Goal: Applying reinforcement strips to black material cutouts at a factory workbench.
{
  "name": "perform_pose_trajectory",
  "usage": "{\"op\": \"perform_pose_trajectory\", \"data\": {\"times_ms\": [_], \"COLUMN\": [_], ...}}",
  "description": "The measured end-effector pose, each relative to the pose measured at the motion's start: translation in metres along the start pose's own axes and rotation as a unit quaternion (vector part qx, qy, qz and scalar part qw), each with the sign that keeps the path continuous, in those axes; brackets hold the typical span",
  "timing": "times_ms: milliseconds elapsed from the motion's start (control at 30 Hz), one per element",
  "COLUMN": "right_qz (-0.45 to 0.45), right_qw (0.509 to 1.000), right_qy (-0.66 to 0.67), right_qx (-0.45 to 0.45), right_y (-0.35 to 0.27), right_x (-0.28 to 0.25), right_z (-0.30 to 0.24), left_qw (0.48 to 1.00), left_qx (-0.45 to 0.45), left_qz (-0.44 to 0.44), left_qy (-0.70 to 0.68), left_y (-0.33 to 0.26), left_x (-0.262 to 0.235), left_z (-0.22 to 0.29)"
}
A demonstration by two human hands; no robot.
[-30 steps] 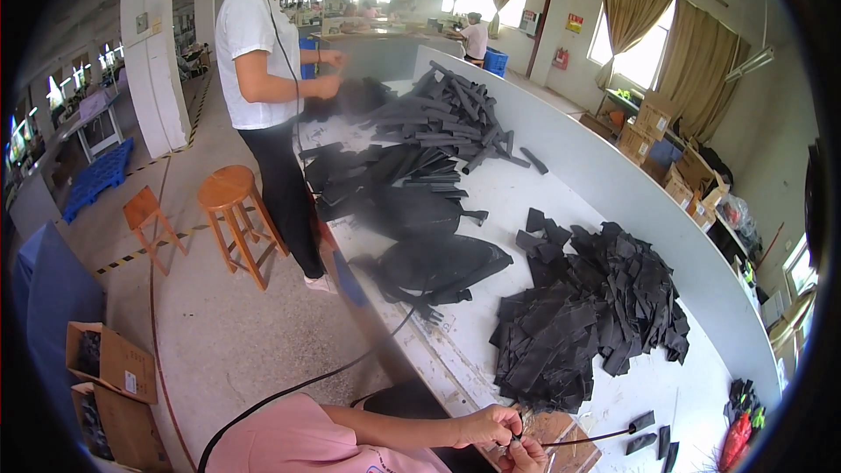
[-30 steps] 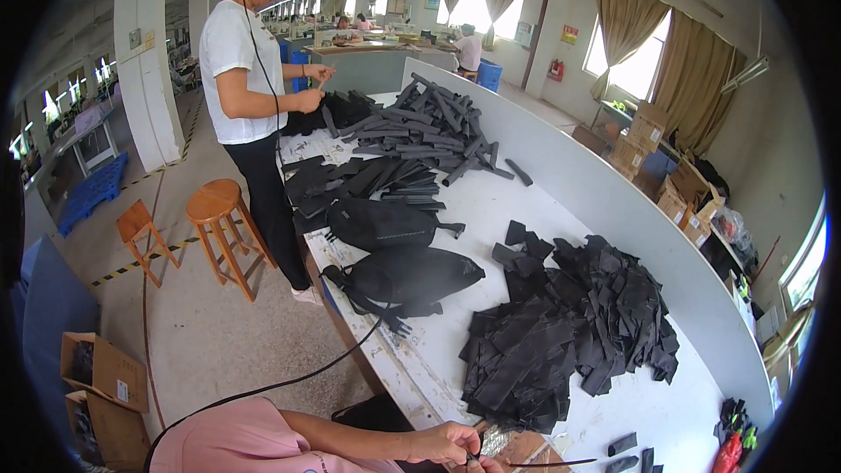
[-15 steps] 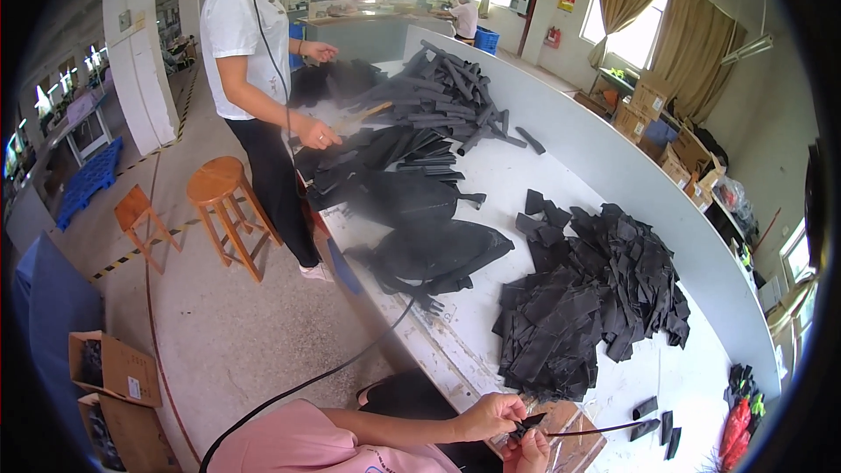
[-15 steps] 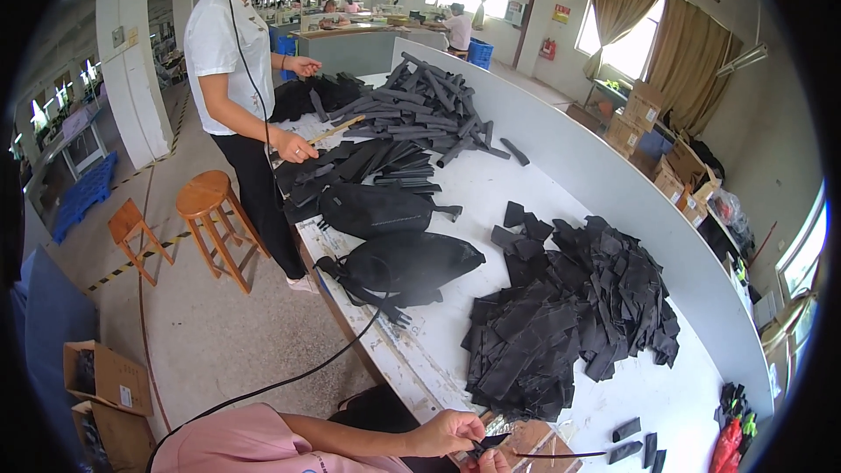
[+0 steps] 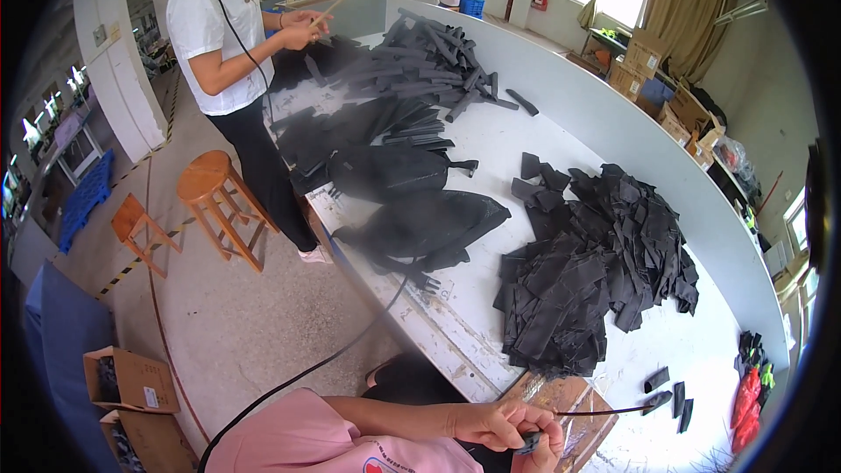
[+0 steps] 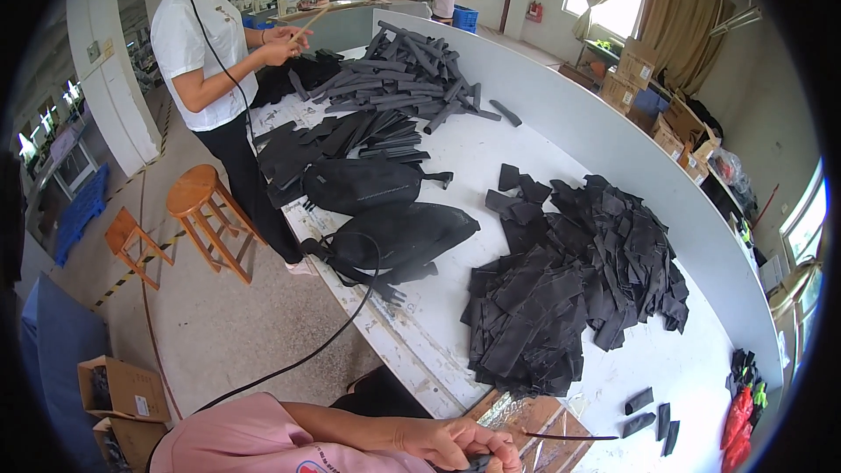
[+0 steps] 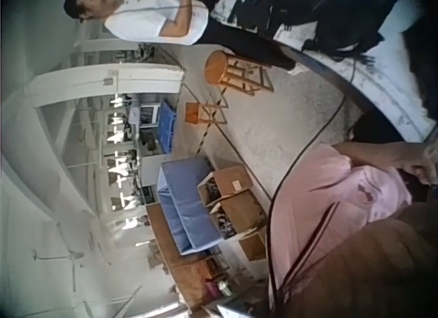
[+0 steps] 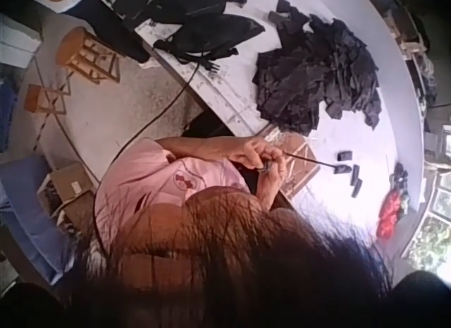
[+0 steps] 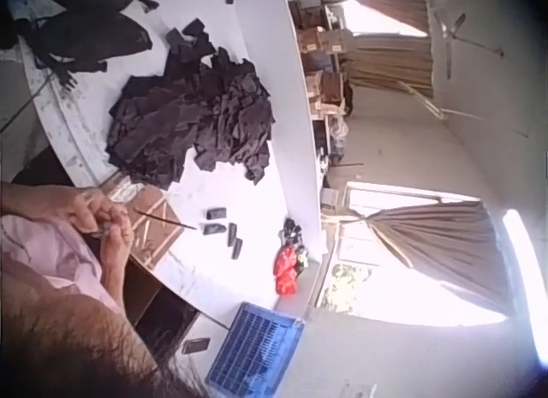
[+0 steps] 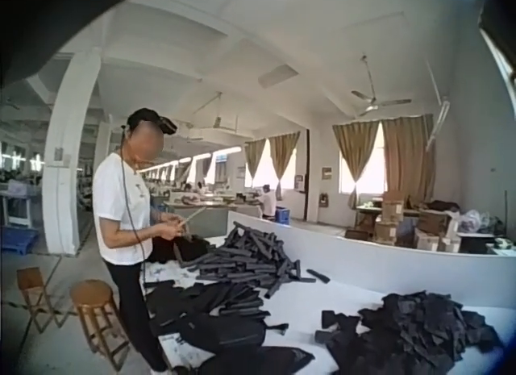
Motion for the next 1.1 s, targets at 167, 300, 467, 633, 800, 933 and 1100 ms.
{"op": "perform_pose_trajectory", "data": {"times_ms": [167,300,467,633,800,933,1100], "right_qz": [0.078,0.111,0.086,0.123,0.158,0.057,0.081], "right_qw": [0.992,0.944,0.898,0.903,0.978,0.993,0.938], "right_qy": [-0.078,-0.280,-0.373,-0.369,-0.133,-0.101,-0.270], "right_qx": [-0.061,-0.133,-0.216,-0.184,-0.004,0.007,-0.201], "right_y": [0.003,-0.001,-0.004,-0.003,-0.006,-0.023,-0.038], "right_x": [-0.039,-0.024,-0.010,-0.033,-0.037,-0.025,-0.040], "right_z": [-0.009,-0.027,-0.047,-0.039,-0.019,-0.015,-0.086], "left_qw": [0.917,0.800,0.786,0.824,0.965,0.997,0.978], "left_qx": [0.055,0.132,0.165,0.101,0.045,-0.018,-0.102], "left_qz": [0.223,0.312,0.306,0.308,0.229,-0.027,-0.130], "left_qy": [0.326,0.495,0.511,0.464,0.121,0.063,0.127], "left_y": [0.000,-0.005,0.002,0.006,0.016,0.026,0.054], "left_x": [-0.026,-0.020,-0.024,-0.035,-0.037,0.024,0.062], "left_z": [0.016,0.028,0.025,0.014,-0.006,-0.020,-0.011]}}
Point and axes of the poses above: each hand's wrist, its own y-axis towards the middle knuckle, its own x-axis out of the palm, z = x × y, the point moved 8 cm from there along y, towards the middle knuckle, and after that the axes turned 5 degrees about y, right-handed, at the moved point
